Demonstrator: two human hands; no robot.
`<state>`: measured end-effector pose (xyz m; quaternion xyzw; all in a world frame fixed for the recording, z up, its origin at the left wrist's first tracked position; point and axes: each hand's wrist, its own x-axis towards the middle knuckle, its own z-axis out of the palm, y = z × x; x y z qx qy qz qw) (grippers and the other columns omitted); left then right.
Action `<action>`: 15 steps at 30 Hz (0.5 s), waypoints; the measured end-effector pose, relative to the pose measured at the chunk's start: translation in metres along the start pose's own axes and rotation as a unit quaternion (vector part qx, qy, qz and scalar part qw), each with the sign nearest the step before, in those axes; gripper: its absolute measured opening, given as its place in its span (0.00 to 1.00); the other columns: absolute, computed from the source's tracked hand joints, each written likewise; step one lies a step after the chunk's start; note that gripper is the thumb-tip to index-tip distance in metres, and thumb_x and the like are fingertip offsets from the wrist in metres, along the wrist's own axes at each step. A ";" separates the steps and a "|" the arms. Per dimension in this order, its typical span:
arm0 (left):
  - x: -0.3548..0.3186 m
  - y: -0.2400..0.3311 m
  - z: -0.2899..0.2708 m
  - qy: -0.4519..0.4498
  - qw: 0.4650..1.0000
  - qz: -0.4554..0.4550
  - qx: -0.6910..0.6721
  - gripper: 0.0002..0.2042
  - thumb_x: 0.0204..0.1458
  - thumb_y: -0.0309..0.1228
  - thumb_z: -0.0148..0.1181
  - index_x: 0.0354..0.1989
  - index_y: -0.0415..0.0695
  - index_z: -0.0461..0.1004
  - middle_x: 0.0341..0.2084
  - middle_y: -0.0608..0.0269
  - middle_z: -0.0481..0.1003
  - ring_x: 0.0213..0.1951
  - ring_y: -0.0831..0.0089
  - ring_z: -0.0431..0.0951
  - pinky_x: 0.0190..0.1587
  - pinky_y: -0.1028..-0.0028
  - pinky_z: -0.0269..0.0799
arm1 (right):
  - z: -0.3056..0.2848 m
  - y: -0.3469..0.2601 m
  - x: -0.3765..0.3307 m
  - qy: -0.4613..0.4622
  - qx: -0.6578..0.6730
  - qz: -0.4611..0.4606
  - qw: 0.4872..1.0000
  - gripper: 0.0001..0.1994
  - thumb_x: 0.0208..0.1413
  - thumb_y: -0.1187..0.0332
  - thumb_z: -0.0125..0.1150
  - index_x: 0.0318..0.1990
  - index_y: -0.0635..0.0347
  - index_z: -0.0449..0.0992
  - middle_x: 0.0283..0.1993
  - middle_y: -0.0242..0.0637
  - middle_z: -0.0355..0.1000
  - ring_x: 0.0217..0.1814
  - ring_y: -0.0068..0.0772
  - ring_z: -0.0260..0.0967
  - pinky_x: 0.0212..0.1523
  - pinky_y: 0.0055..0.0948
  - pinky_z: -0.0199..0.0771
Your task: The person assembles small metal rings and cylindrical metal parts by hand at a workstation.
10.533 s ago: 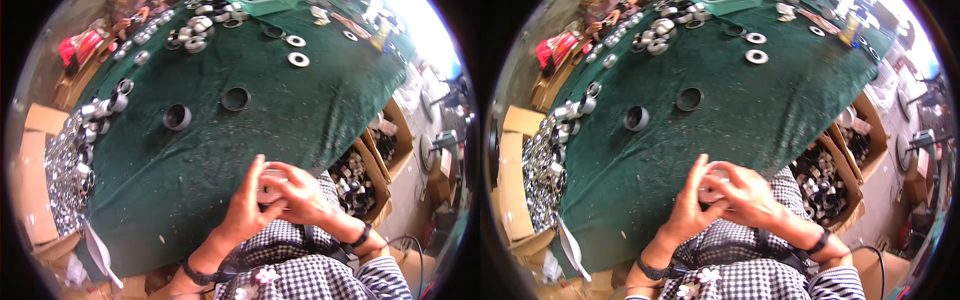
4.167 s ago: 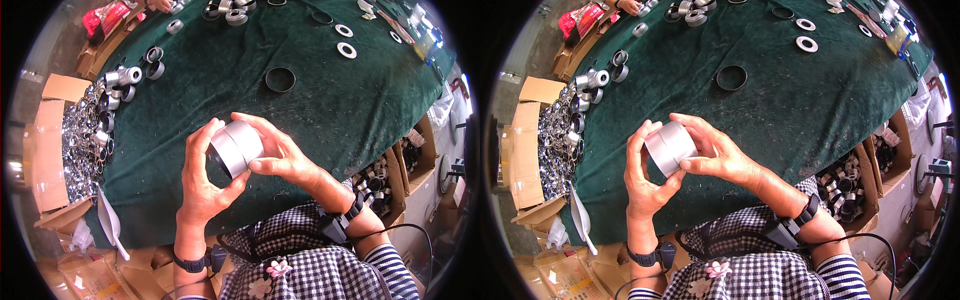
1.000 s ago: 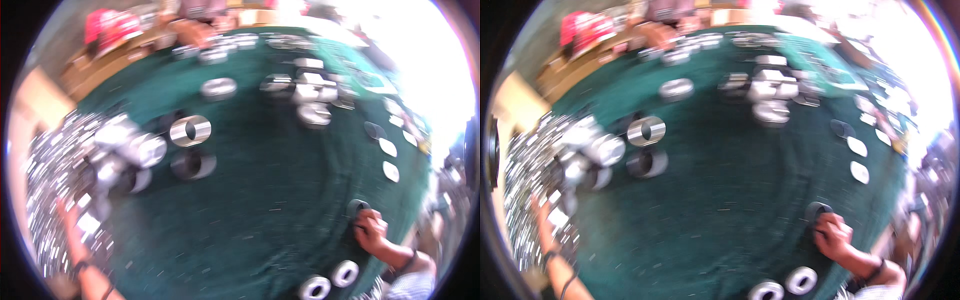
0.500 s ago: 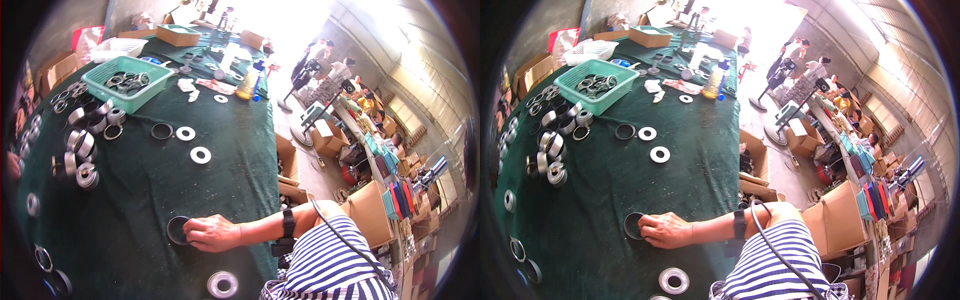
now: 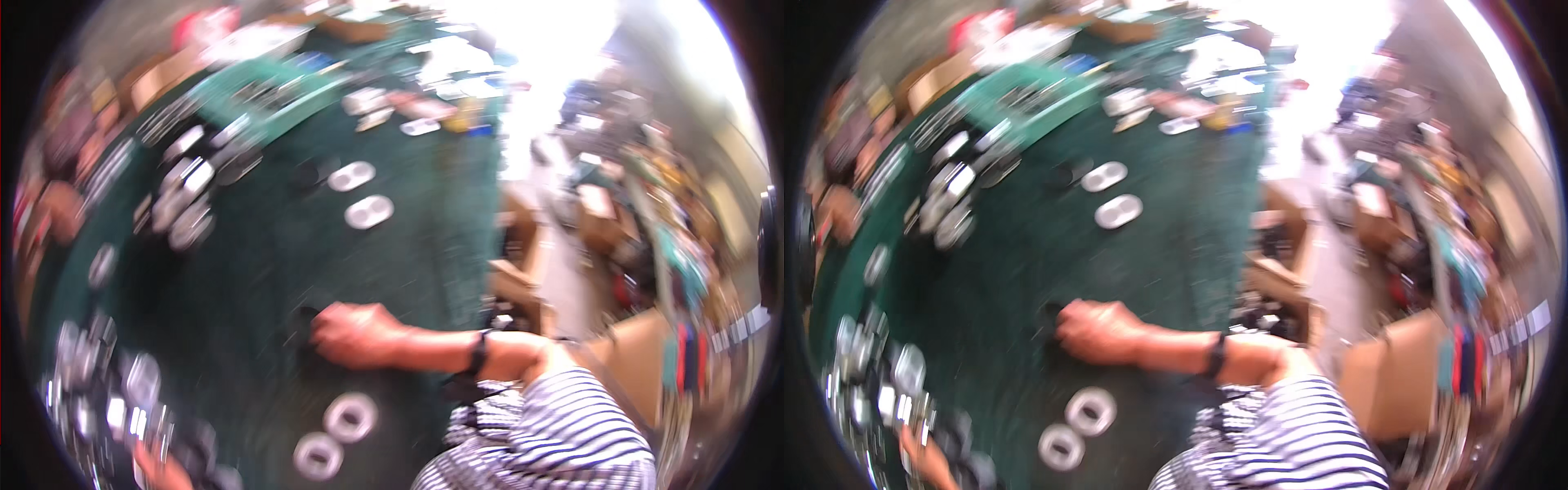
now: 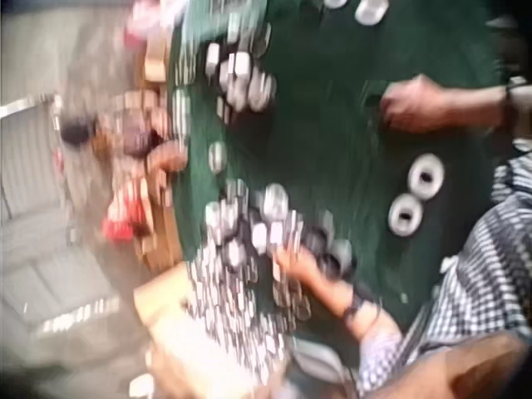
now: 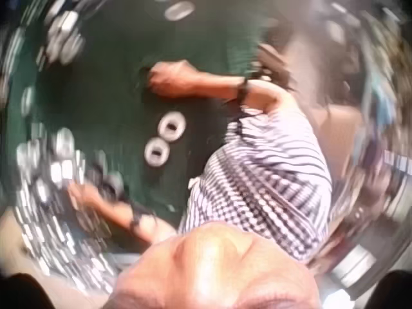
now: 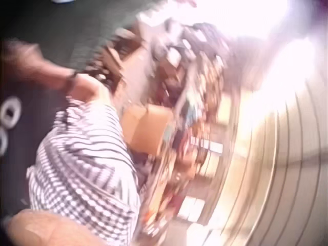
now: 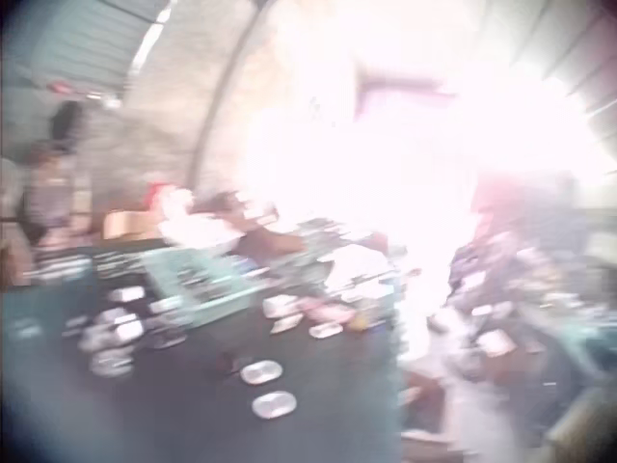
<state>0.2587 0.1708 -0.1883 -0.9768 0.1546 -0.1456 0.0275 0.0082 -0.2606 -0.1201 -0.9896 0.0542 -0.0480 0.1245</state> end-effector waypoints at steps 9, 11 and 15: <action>-0.071 -0.044 -0.148 -0.016 0.844 -0.142 -0.517 0.26 0.55 0.23 0.61 0.64 0.40 0.65 0.61 0.54 0.69 0.62 0.63 0.70 0.64 0.65 0.61 | 0.015 -0.034 0.011 0.185 0.095 -0.074 0.975 0.05 0.52 0.76 0.64 0.36 0.59 0.75 0.41 0.37 0.72 0.36 0.40 0.75 0.33 0.33 0.77; -0.091 -0.032 -0.163 0.029 0.869 -0.127 -0.477 0.14 0.55 0.21 0.60 0.51 0.40 0.75 0.48 0.59 0.77 0.45 0.71 0.79 0.47 0.75 0.74 | 0.014 -0.036 0.013 0.187 0.100 -0.074 0.975 0.05 0.52 0.75 0.63 0.37 0.59 0.75 0.40 0.37 0.72 0.36 0.41 0.75 0.34 0.34 0.76; -0.113 0.024 -0.189 0.075 0.905 -0.002 -0.418 0.07 0.54 0.22 0.61 0.41 0.38 0.78 0.42 0.57 0.79 0.39 0.74 0.78 0.38 0.77 0.74 | 0.013 -0.029 0.012 0.191 0.106 -0.074 0.973 0.05 0.53 0.75 0.63 0.37 0.59 0.74 0.40 0.37 0.72 0.36 0.42 0.75 0.34 0.34 0.76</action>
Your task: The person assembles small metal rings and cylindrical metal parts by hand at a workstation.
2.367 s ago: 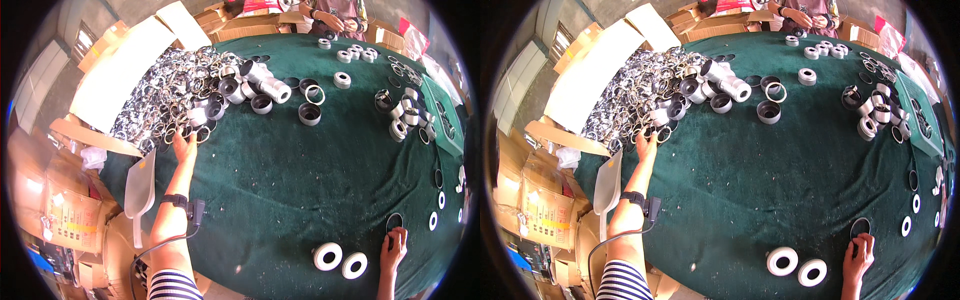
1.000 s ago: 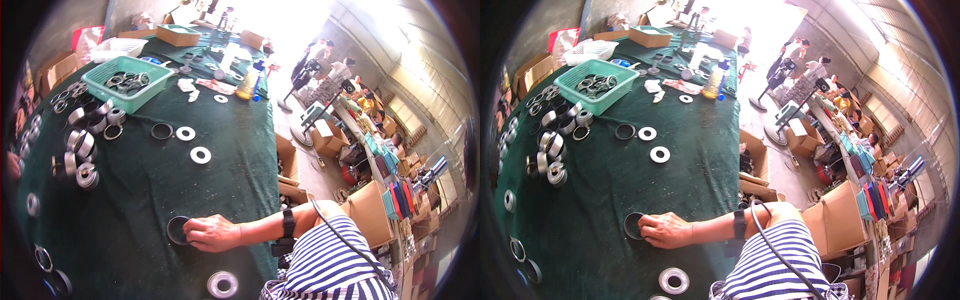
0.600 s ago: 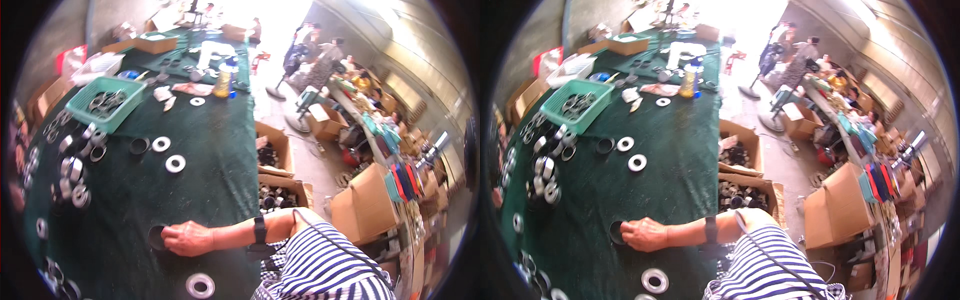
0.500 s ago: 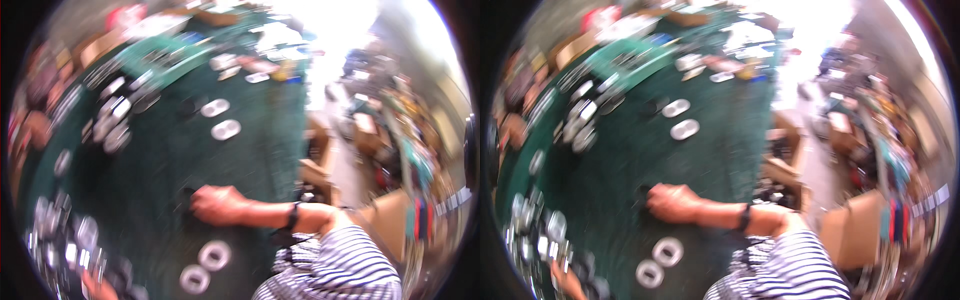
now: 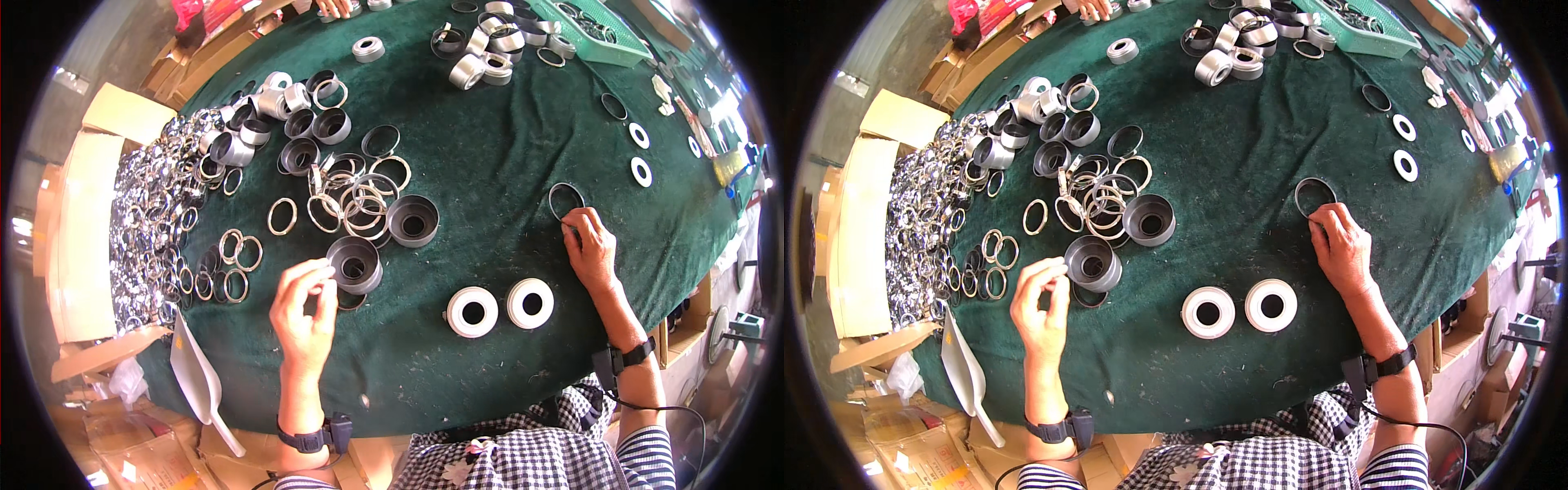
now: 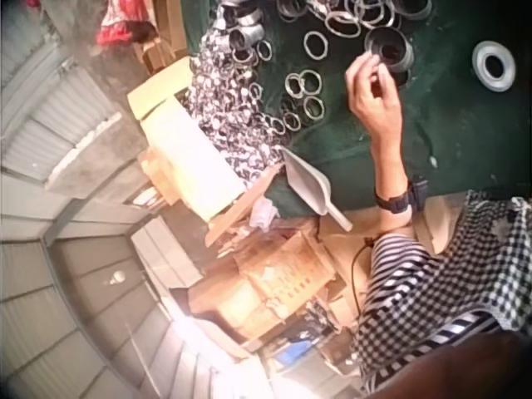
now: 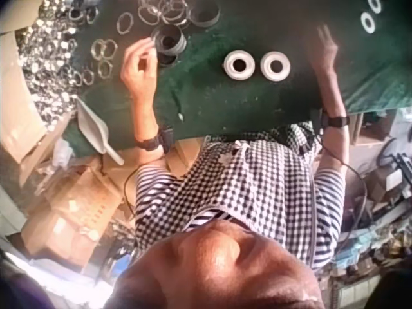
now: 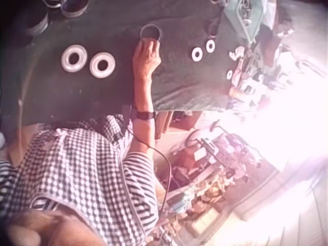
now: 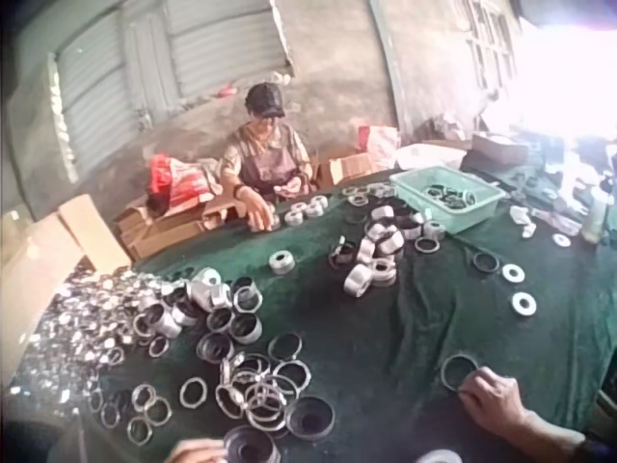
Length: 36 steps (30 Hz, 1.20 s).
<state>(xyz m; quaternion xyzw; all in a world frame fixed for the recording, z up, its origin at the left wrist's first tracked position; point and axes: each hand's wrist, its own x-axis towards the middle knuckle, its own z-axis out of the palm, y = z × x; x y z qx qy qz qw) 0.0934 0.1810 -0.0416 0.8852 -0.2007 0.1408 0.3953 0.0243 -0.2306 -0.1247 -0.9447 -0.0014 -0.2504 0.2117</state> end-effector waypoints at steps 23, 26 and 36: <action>0.086 -0.011 0.062 -0.243 0.932 0.029 0.268 0.13 0.43 0.29 0.67 0.37 0.38 0.79 0.35 0.56 0.75 0.29 0.63 0.78 0.36 0.65 0.74 | -0.007 0.013 0.000 0.009 0.214 0.088 0.973 0.06 0.52 0.76 0.63 0.37 0.59 0.75 0.32 0.37 0.69 0.26 0.35 0.71 0.28 0.29 0.72; 0.074 -0.005 0.059 -0.281 0.915 -0.038 0.287 0.10 0.45 0.29 0.66 0.37 0.42 0.80 0.40 0.54 0.76 0.39 0.55 0.79 0.41 0.59 0.74 | -0.006 0.011 0.001 -0.003 0.234 0.095 0.968 0.06 0.52 0.75 0.64 0.37 0.59 0.75 0.32 0.37 0.69 0.28 0.36 0.72 0.29 0.31 0.72; 0.048 -0.018 0.061 -0.197 0.926 0.069 0.316 0.11 0.43 0.27 0.63 0.36 0.38 0.78 0.35 0.50 0.77 0.38 0.50 0.78 0.42 0.58 0.74 | -0.004 0.002 -0.003 0.048 0.034 -0.011 0.998 0.04 0.45 0.70 0.58 0.23 0.59 0.76 0.30 0.41 0.74 0.33 0.44 0.75 0.31 0.36 0.80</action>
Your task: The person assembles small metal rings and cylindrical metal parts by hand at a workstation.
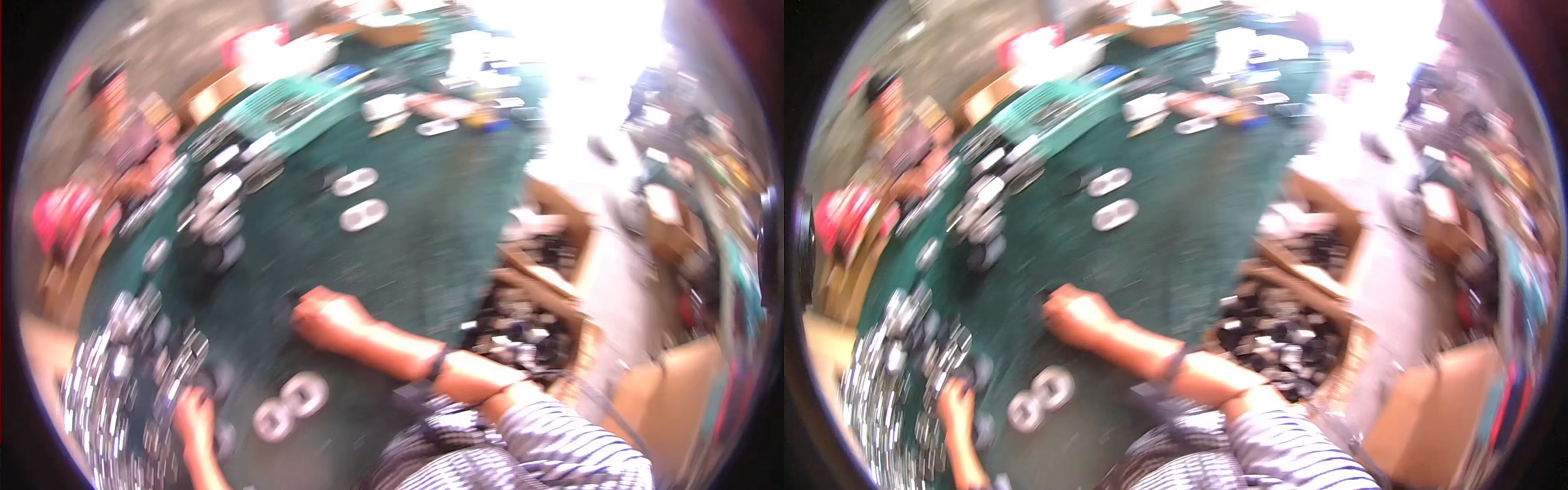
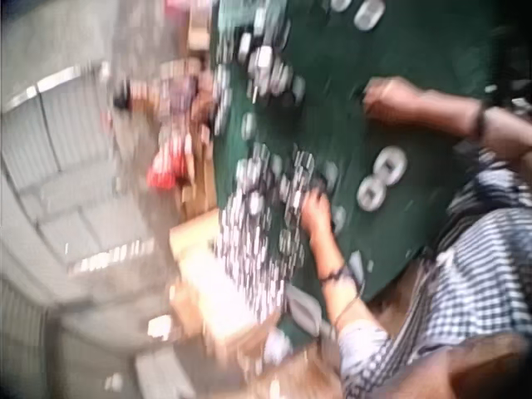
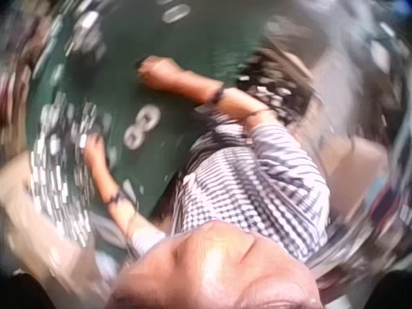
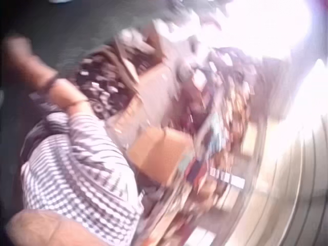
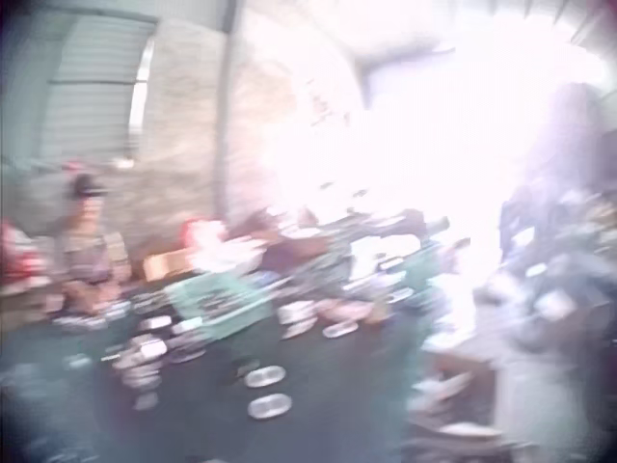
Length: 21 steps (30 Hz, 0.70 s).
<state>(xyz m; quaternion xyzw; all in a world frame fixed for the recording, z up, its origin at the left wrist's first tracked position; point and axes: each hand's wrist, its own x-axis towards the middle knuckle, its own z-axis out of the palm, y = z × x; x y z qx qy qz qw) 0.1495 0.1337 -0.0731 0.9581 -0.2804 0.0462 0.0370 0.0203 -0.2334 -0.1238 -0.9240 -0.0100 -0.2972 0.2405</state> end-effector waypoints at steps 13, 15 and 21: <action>-0.037 0.149 -0.068 0.019 0.827 -0.119 -0.549 0.13 0.60 0.31 0.59 0.46 0.33 0.74 0.38 0.54 0.77 0.38 0.70 0.78 0.43 0.74 0.77 | -0.030 -0.080 -0.028 0.117 0.510 0.125 0.843 0.05 0.52 0.73 0.66 0.31 0.62 0.74 0.31 0.35 0.67 0.32 0.29 0.68 0.32 0.31 0.68; -0.049 0.181 -0.072 0.014 0.795 -0.139 -0.590 0.14 0.59 0.30 0.59 0.48 0.32 0.73 0.38 0.54 0.77 0.38 0.68 0.78 0.42 0.72 0.77 | -0.017 -0.103 -0.037 0.131 0.539 0.095 0.826 0.05 0.51 0.75 0.65 0.31 0.63 0.73 0.30 0.34 0.66 0.31 0.26 0.67 0.31 0.29 0.67; -0.062 0.225 -0.056 0.033 0.764 -0.101 -0.636 0.12 0.56 0.33 0.61 0.43 0.38 0.75 0.34 0.65 0.77 0.34 0.81 0.76 0.37 0.79 0.73 | -0.057 -0.112 -0.068 0.114 0.501 0.139 0.846 0.08 0.50 0.77 0.69 0.38 0.60 0.78 0.38 0.36 0.74 0.41 0.31 0.75 0.39 0.31 0.76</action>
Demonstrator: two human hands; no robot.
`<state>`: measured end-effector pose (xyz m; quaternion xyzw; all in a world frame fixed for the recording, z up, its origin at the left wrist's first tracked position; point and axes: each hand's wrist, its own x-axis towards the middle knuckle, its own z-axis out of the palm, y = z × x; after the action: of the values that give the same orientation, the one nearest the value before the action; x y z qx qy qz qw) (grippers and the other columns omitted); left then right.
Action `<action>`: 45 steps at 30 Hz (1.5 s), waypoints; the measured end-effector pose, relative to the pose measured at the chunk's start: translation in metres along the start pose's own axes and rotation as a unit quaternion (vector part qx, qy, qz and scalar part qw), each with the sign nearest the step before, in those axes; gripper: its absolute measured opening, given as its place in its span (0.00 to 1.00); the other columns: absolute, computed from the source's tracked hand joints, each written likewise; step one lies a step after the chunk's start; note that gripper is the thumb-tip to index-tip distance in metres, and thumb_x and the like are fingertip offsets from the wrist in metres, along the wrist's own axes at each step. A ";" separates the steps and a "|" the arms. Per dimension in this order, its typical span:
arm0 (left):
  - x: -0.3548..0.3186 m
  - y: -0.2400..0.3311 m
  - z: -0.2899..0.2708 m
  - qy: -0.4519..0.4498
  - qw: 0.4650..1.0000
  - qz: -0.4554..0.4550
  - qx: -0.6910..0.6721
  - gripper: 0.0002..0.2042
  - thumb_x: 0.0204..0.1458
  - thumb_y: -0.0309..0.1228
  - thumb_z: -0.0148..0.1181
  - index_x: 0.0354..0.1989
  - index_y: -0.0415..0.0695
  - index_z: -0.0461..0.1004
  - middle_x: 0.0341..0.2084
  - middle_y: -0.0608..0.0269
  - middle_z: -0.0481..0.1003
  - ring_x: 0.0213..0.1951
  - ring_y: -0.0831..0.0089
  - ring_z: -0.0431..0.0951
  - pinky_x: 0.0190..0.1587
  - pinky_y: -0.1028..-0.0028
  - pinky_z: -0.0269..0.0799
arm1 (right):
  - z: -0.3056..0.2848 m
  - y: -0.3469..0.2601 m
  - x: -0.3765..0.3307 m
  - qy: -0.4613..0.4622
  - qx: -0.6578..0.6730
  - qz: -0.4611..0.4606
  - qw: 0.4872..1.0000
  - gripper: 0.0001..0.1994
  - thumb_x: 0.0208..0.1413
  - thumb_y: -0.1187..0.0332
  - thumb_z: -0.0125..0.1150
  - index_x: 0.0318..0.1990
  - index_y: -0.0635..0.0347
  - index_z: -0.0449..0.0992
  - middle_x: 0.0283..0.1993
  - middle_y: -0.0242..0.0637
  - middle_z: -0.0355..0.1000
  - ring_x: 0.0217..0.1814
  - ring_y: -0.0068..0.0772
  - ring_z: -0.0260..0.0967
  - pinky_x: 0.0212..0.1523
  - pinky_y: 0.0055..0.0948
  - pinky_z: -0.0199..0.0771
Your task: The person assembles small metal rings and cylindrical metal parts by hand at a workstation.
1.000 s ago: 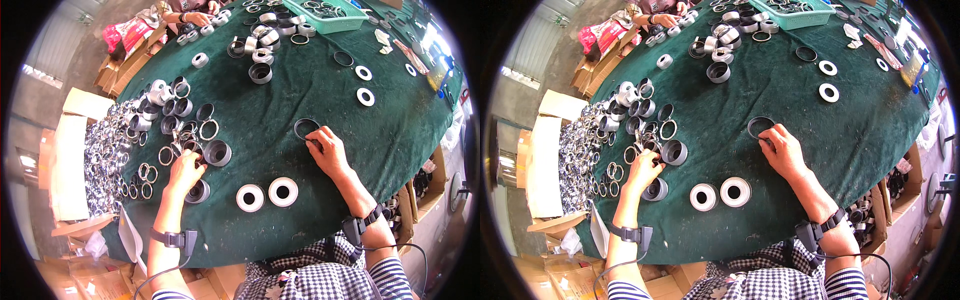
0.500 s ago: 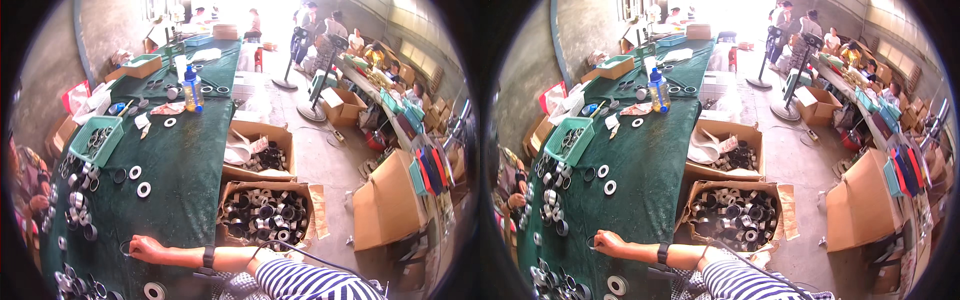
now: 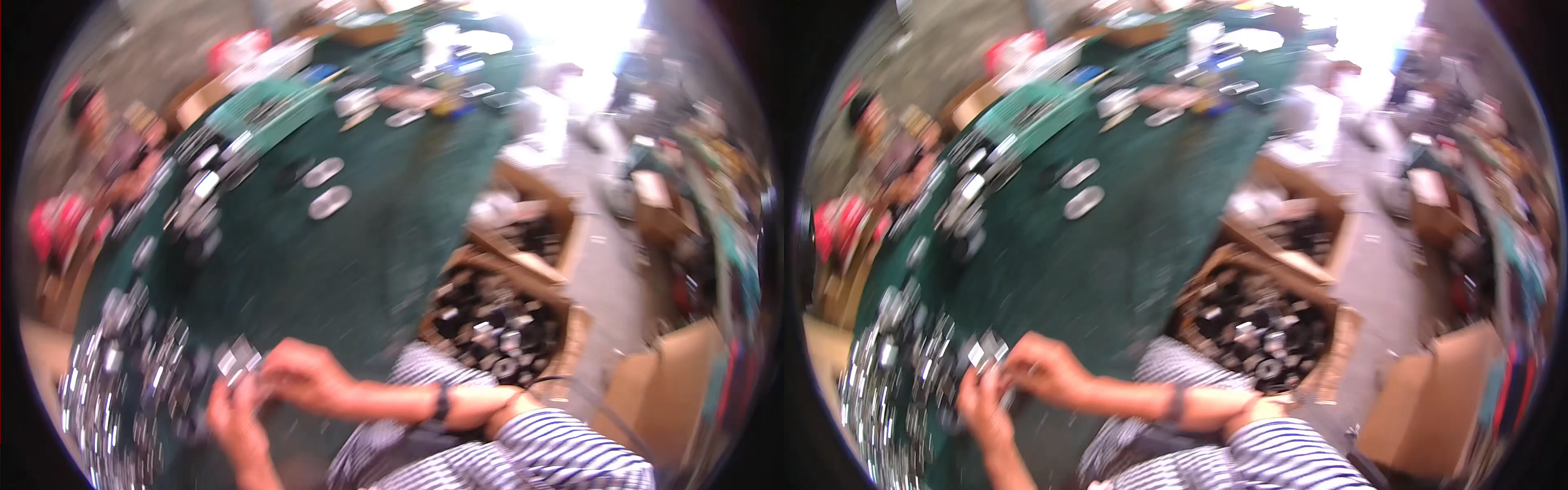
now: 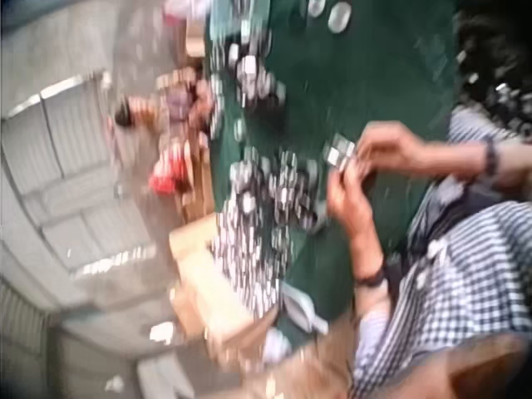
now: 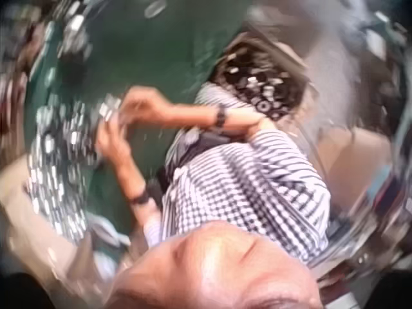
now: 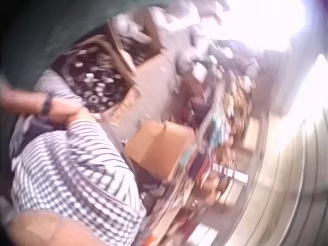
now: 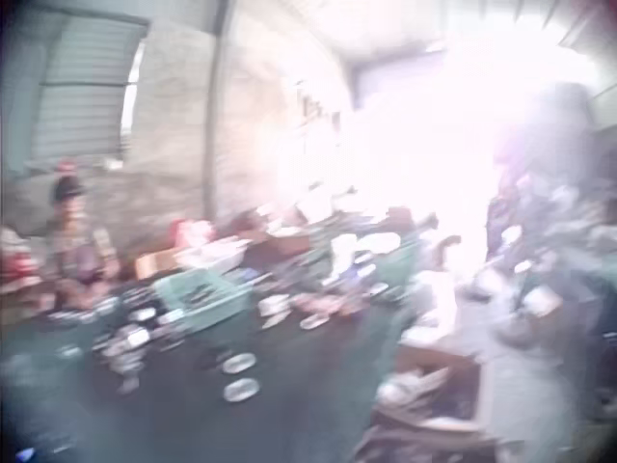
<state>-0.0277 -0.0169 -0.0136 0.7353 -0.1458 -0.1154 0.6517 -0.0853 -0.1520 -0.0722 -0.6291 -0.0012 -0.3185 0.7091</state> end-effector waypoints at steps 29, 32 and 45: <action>-0.020 -0.011 -0.027 -0.081 0.928 0.219 0.290 0.11 0.48 0.20 0.66 0.41 0.39 0.77 0.44 0.57 0.72 0.44 0.71 0.76 0.47 0.71 0.73 | 0.001 0.007 -0.005 -0.130 0.320 0.215 0.913 0.04 0.59 0.70 0.67 0.37 0.61 0.79 0.35 0.22 0.73 0.37 0.09 0.67 0.36 0.15 0.69; -0.018 -0.003 -0.028 -0.081 0.971 0.134 0.181 0.12 0.51 0.20 0.60 0.45 0.37 0.75 0.45 0.60 0.72 0.41 0.76 0.75 0.47 0.74 0.71 | -0.004 0.010 -0.007 -0.137 0.223 0.161 0.952 0.05 0.57 0.71 0.69 0.37 0.60 0.79 0.34 0.23 0.72 0.35 0.11 0.66 0.34 0.17 0.67; -0.016 -0.008 -0.013 -0.053 0.994 0.071 0.067 0.07 0.51 0.20 0.68 0.37 0.37 0.76 0.41 0.67 0.73 0.37 0.82 0.75 0.40 0.80 0.73 | -0.023 0.002 0.004 -0.112 -0.033 0.004 0.993 0.15 0.52 0.77 0.66 0.48 0.60 0.75 0.50 0.40 0.70 0.42 0.28 0.74 0.34 0.24 0.75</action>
<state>-0.0369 0.0017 -0.0206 0.7580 -0.2397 -0.0973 0.5988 -0.0904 -0.1738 -0.0776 -0.6839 -0.0677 -0.2434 0.6844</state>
